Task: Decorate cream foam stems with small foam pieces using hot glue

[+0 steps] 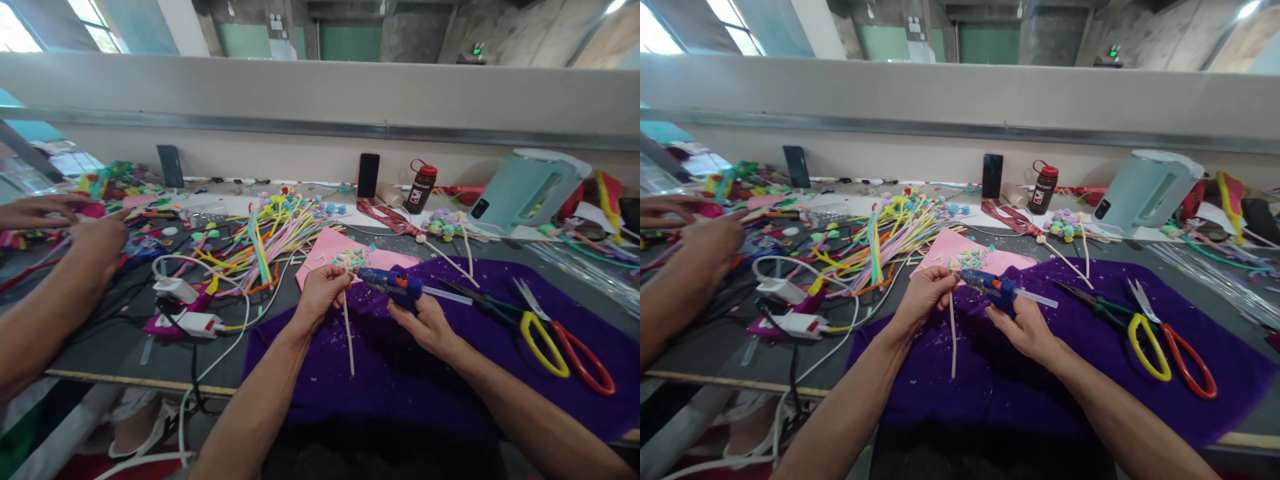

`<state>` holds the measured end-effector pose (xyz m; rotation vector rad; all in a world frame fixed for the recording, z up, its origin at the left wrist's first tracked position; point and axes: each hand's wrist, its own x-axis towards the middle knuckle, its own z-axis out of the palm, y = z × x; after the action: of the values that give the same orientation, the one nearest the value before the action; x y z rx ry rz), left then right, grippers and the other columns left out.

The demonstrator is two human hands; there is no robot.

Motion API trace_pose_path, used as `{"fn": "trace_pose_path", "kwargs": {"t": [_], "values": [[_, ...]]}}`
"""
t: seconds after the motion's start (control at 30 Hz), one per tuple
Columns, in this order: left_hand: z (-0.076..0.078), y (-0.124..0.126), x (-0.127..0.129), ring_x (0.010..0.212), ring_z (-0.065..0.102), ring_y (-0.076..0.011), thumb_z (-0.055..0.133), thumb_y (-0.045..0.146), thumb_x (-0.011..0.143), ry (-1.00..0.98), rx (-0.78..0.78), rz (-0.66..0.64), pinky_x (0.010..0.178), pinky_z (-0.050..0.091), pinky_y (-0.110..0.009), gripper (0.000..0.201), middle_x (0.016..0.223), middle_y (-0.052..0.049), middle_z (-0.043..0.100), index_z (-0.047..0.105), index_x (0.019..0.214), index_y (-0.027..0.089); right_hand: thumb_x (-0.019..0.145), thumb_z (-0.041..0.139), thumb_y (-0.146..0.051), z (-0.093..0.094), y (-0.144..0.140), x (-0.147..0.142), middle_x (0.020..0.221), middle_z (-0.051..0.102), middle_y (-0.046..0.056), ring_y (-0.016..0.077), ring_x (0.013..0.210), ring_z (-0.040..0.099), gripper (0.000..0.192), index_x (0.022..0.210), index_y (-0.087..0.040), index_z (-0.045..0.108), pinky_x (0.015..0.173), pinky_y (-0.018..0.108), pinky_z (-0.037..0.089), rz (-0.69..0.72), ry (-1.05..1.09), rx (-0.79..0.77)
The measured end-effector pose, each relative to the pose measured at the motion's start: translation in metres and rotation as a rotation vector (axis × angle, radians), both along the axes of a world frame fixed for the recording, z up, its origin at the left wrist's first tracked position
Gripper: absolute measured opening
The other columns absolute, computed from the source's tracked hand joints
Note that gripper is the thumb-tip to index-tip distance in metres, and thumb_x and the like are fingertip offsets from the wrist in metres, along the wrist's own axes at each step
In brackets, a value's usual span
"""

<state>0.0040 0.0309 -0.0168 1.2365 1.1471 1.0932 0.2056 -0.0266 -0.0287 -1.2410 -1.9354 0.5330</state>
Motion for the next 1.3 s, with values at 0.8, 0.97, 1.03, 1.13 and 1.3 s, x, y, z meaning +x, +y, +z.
{"fn": "trace_pose_path", "kwargs": {"t": [0.8, 0.97, 1.03, 1.13, 1.3], "values": [[0.007, 0.007, -0.007, 0.03, 0.029, -0.0007, 0.062, 0.035, 0.069, -0.241, -0.158, -0.175, 0.03, 0.019, -0.013, 0.027, 0.041, 0.005, 0.043, 0.055, 0.06, 0.012, 0.082, 0.045, -0.04, -0.011, 0.055, 0.032, 0.11, 0.05, 0.012, 0.0232, 0.097, 0.052, 0.049, 0.125, -0.018, 0.037, 0.079, 0.032, 0.04, -0.453, -0.591, -0.111], [0.004, 0.004, -0.003, 0.03, 0.029, -0.0004, 0.062, 0.034, 0.071, -0.311, -0.208, -0.237, 0.032, 0.02, -0.013, 0.026, 0.04, 0.006, 0.041, 0.055, 0.06, 0.012, 0.078, 0.051, -0.044, 0.0, 0.046, 0.033, 0.11, 0.051, 0.013, 0.0254, 0.097, 0.051, 0.049, 0.12, -0.018, 0.046, 0.079, 0.035, 0.04, -0.466, -0.575, -0.027], [0.003, 0.001, -0.001, 0.03, 0.028, -0.0007, 0.061, 0.035, 0.071, -0.315, -0.214, -0.272, 0.032, 0.019, -0.014, 0.027, 0.038, 0.006, 0.04, 0.054, 0.06, 0.012, 0.078, 0.052, -0.04, 0.009, 0.039, 0.031, 0.111, 0.052, 0.013, 0.0256, 0.098, 0.051, 0.043, 0.114, -0.017, 0.052, 0.082, 0.037, 0.039, -0.477, -0.466, 0.091], [0.002, -0.002, 0.002, 0.029, 0.027, -0.0017, 0.059, 0.038, 0.073, -0.317, -0.242, -0.344, 0.032, 0.017, -0.015, 0.029, 0.034, 0.007, 0.036, 0.054, 0.061, 0.012, 0.082, 0.049, -0.03, 0.024, 0.03, 0.02, 0.099, 0.058, 0.008, 0.0185, 0.086, 0.055, 0.025, 0.101, -0.018, 0.059, 0.076, 0.031, 0.043, -0.271, -0.126, 0.119], [0.002, -0.006, 0.004, 0.028, 0.028, -0.0017, 0.059, 0.04, 0.072, -0.321, -0.248, -0.356, 0.031, 0.017, -0.015, 0.029, 0.036, 0.007, 0.038, 0.053, 0.062, 0.013, 0.074, 0.06, -0.028, 0.041, 0.025, -0.013, 0.085, 0.064, 0.004, 0.0156, 0.077, 0.061, 0.022, 0.092, -0.018, 0.061, 0.07, 0.028, 0.047, 0.106, 0.255, -0.163]]}}
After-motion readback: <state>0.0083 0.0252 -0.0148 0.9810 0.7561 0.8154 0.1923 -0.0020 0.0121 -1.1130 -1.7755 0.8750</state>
